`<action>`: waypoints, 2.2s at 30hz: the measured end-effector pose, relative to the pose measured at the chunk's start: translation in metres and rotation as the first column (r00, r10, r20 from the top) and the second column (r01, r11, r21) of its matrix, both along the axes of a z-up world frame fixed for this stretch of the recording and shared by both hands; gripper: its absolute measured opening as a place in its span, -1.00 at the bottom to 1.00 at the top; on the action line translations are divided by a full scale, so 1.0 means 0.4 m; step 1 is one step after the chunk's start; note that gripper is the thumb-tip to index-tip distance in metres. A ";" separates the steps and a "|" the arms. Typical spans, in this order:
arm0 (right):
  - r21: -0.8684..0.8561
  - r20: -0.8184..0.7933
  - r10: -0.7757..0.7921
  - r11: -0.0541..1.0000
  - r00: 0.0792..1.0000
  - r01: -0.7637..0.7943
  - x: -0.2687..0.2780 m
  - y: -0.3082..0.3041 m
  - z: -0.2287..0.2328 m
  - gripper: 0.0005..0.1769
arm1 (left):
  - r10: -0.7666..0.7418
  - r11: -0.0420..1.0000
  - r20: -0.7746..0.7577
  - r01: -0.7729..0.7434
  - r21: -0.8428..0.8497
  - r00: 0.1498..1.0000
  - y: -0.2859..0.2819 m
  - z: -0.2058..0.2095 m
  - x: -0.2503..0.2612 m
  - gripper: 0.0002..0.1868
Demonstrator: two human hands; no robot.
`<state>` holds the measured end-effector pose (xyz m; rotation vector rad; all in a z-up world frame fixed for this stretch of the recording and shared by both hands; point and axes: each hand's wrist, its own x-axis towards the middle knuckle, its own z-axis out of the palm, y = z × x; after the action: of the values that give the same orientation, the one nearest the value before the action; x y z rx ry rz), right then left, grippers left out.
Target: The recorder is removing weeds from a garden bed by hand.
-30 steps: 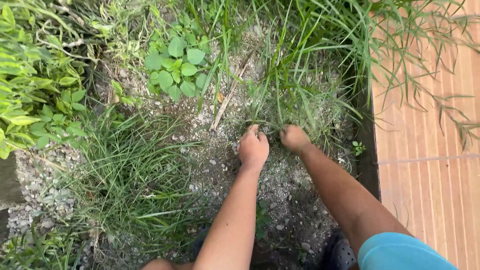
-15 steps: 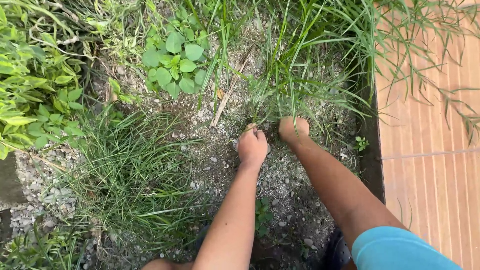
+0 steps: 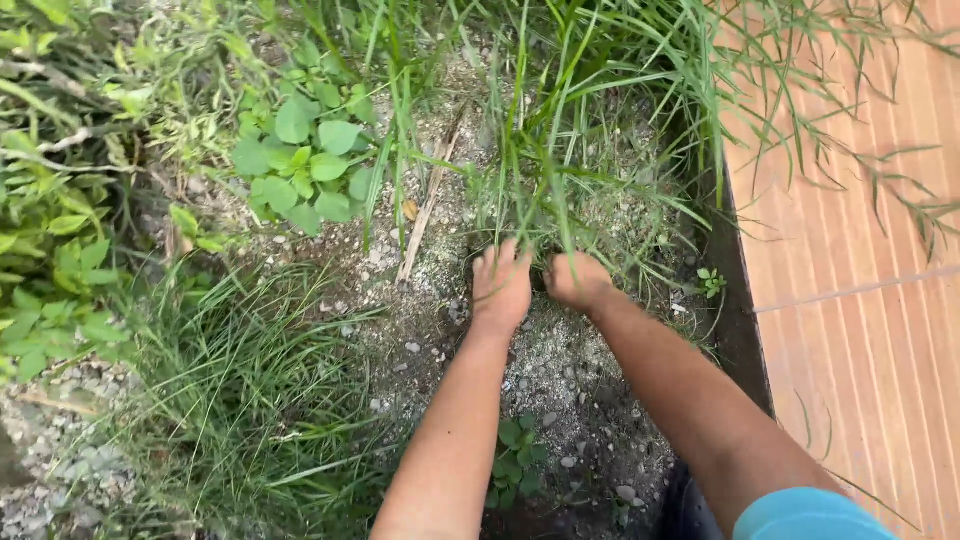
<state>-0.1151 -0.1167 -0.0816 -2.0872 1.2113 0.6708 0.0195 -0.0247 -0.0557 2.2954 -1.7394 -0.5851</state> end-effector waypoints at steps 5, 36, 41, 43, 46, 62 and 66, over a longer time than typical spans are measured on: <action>-0.015 0.006 -0.268 0.963 0.963 0.268 0.010 0.011 -0.003 -0.48 | 0.010 1.000 0.049 -0.010 -0.014 0.999 -0.040 -0.093 -0.041 -0.74; -0.057 0.317 -0.207 0.970 0.926 0.237 -0.010 0.099 -0.116 -0.50 | 0.008 1.000 -0.104 -0.009 -0.003 0.995 0.024 -0.264 -0.022 -0.68; 0.103 0.429 -0.421 0.902 0.799 0.420 0.058 0.082 0.017 -0.56 | 0.058 0.996 -0.042 -0.055 0.068 0.997 -0.002 -0.174 0.012 -0.67; 0.173 0.503 -0.479 0.871 0.719 0.459 0.097 0.070 0.039 -0.57 | 0.084 0.993 -0.044 -0.081 0.081 0.995 -0.023 -0.138 0.060 -0.69; 0.111 0.721 -0.351 0.910 0.598 0.400 0.165 0.091 0.068 -0.61 | 0.065 0.995 -0.080 -0.071 -0.069 0.995 -0.009 -0.051 0.149 -0.73; 0.633 0.730 -0.615 0.773 0.298 0.045 0.752 0.643 0.287 -0.72 | 0.379 0.388 -0.921 -0.919 0.067 0.092 0.632 0.089 0.541 -0.71; 0.566 0.730 -0.461 0.821 0.504 -0.070 0.802 0.776 0.415 -0.60 | -0.017 0.095 -0.950 -0.946 0.309 -0.312 0.760 0.179 0.534 -0.53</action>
<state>0.2056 0.1935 0.0844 -1.3970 0.5527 -0.1863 0.2329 0.2792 0.0160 1.0502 0.3188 -0.5611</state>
